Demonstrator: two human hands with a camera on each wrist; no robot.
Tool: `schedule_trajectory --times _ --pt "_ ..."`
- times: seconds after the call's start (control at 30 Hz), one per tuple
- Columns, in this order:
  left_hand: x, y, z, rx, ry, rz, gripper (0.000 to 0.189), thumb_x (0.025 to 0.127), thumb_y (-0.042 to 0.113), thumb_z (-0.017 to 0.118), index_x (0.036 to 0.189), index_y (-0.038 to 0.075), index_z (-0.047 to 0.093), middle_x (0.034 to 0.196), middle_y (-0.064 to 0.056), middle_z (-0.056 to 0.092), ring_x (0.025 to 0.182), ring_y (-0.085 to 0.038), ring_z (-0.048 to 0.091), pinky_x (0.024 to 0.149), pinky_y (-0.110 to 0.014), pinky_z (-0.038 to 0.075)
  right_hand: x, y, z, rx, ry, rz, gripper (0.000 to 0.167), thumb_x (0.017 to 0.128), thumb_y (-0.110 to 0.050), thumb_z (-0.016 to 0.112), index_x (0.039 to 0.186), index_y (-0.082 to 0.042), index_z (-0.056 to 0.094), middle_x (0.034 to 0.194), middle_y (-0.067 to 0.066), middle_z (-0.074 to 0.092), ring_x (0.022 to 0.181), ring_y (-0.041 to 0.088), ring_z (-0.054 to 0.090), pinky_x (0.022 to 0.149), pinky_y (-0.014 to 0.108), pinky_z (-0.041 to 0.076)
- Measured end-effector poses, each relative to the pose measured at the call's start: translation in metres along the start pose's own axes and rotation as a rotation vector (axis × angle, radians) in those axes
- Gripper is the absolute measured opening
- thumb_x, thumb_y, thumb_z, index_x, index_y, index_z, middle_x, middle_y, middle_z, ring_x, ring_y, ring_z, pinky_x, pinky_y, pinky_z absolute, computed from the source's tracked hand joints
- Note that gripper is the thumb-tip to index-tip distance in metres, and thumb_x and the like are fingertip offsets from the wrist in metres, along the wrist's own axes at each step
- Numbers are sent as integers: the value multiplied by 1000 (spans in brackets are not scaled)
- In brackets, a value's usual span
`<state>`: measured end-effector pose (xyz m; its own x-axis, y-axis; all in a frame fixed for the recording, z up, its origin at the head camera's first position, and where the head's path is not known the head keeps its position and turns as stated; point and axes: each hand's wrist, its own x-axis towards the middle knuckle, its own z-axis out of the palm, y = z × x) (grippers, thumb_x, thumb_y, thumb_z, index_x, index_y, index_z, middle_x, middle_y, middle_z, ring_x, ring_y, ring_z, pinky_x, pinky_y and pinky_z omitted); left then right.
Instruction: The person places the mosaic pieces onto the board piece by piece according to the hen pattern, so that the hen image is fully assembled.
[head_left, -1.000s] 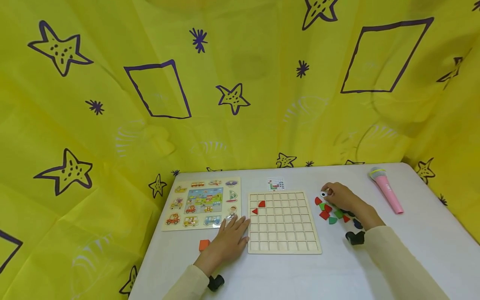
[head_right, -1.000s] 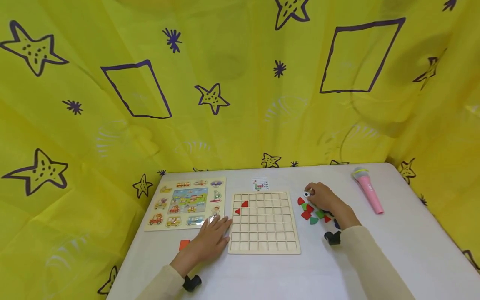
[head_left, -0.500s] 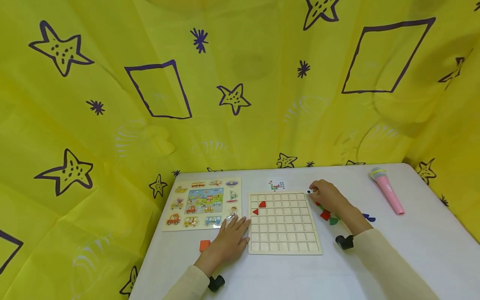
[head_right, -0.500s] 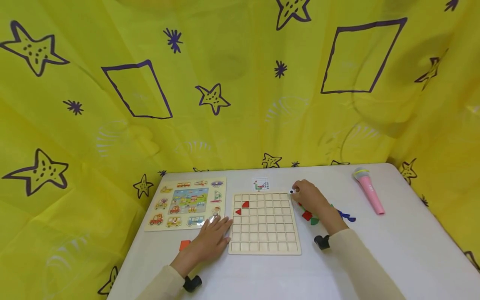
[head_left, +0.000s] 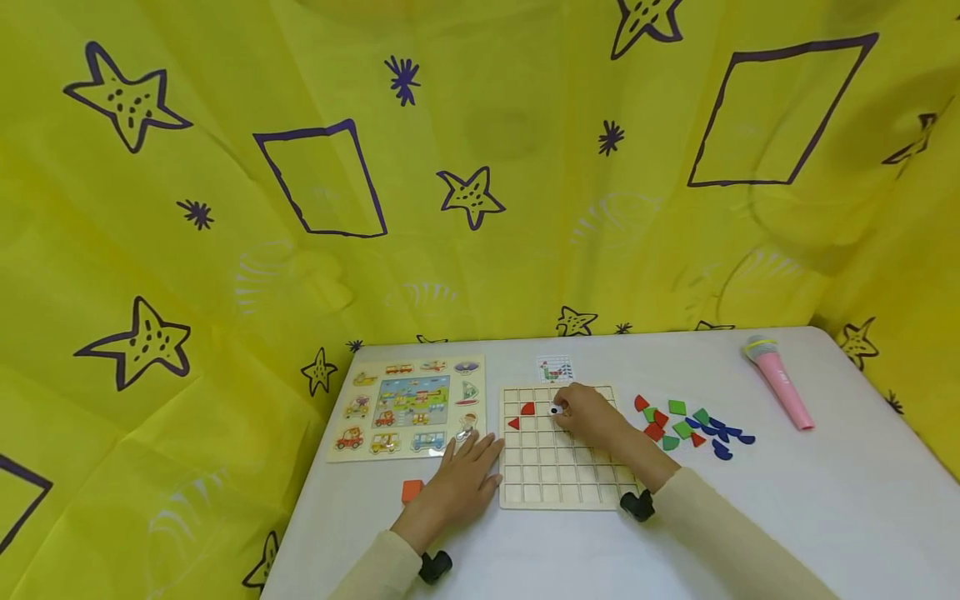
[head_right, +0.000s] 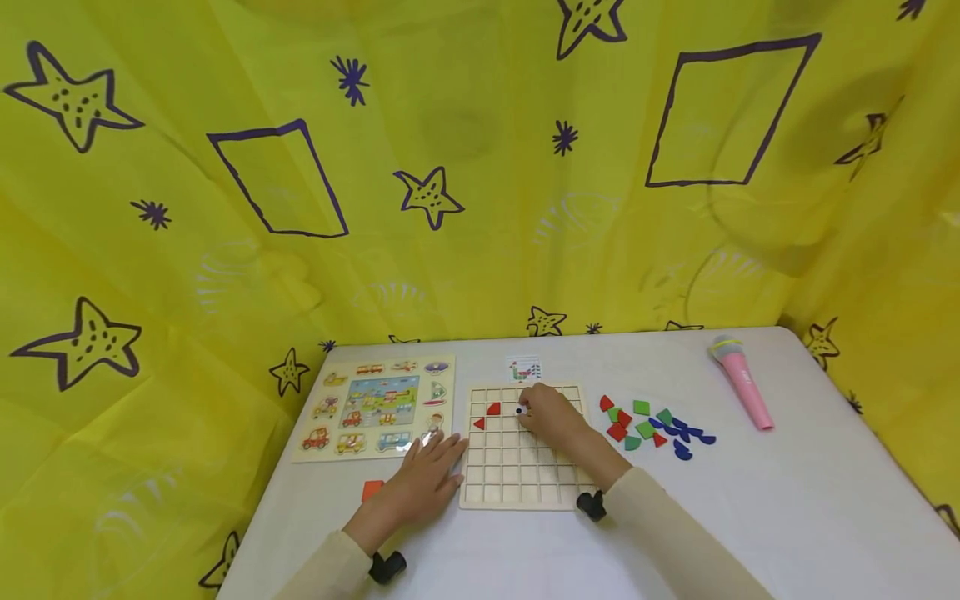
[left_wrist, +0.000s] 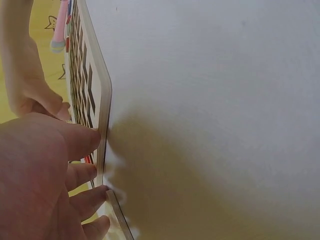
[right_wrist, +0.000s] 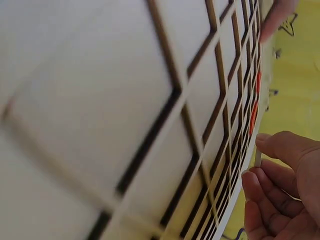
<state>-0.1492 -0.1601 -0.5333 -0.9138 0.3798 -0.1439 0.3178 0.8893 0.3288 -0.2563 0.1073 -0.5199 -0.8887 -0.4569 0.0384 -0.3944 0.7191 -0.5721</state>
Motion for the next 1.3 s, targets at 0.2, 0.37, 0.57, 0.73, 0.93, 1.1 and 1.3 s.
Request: schedule_trajectory --times 0.2,0.37,0.57,0.73,0.93,1.1,1.3 --pt "1 1 0 12 5 4 58 110 37 52 165 20 38 171 -4 36 162 -33 24 130 -63 14 5 -20 18 -21 31 5 21 94 -14 80 107 1 73 98 8 69 87 20 65 84 41 60" --pt "1 0 0 23 4 10 59 111 37 51 165 20 38 171 -4 36 162 -33 24 130 -63 14 9 -27 27 -64 43 -7 19 93 -19 82 98 -3 71 90 4 65 77 16 59 75 39 56" --pt "1 0 0 15 3 8 59 111 37 51 165 20 38 172 -4 35 162 -32 22 130 -63 13 13 -32 31 -98 47 0 23 91 -23 84 88 -7 67 82 1 59 71 16 51 73 41 47" --pt "1 1 -1 17 2 9 59 111 37 51 165 20 38 172 -4 35 162 -32 23 130 -63 13 15 -32 33 -105 29 15 26 91 -27 84 88 -10 65 80 -1 56 70 16 50 74 41 43" --pt "1 0 0 24 2 10 59 111 38 51 165 20 38 172 -3 35 162 -32 23 130 -63 14 14 -34 34 -120 26 -6 24 90 -28 85 93 -11 68 84 -3 60 73 14 54 77 41 45" --pt "1 0 0 19 -4 11 59 111 38 51 165 20 38 172 -3 35 162 -31 22 130 -63 13 11 -36 32 -133 25 -13 21 93 -25 83 98 -9 71 88 -1 63 77 15 59 78 40 46" --pt "1 0 0 23 2 11 59 111 38 52 165 20 37 172 -4 35 162 -32 23 130 -63 14 10 -38 32 -153 42 -21 9 101 -14 72 105 -6 74 92 2 69 83 20 65 79 41 48"
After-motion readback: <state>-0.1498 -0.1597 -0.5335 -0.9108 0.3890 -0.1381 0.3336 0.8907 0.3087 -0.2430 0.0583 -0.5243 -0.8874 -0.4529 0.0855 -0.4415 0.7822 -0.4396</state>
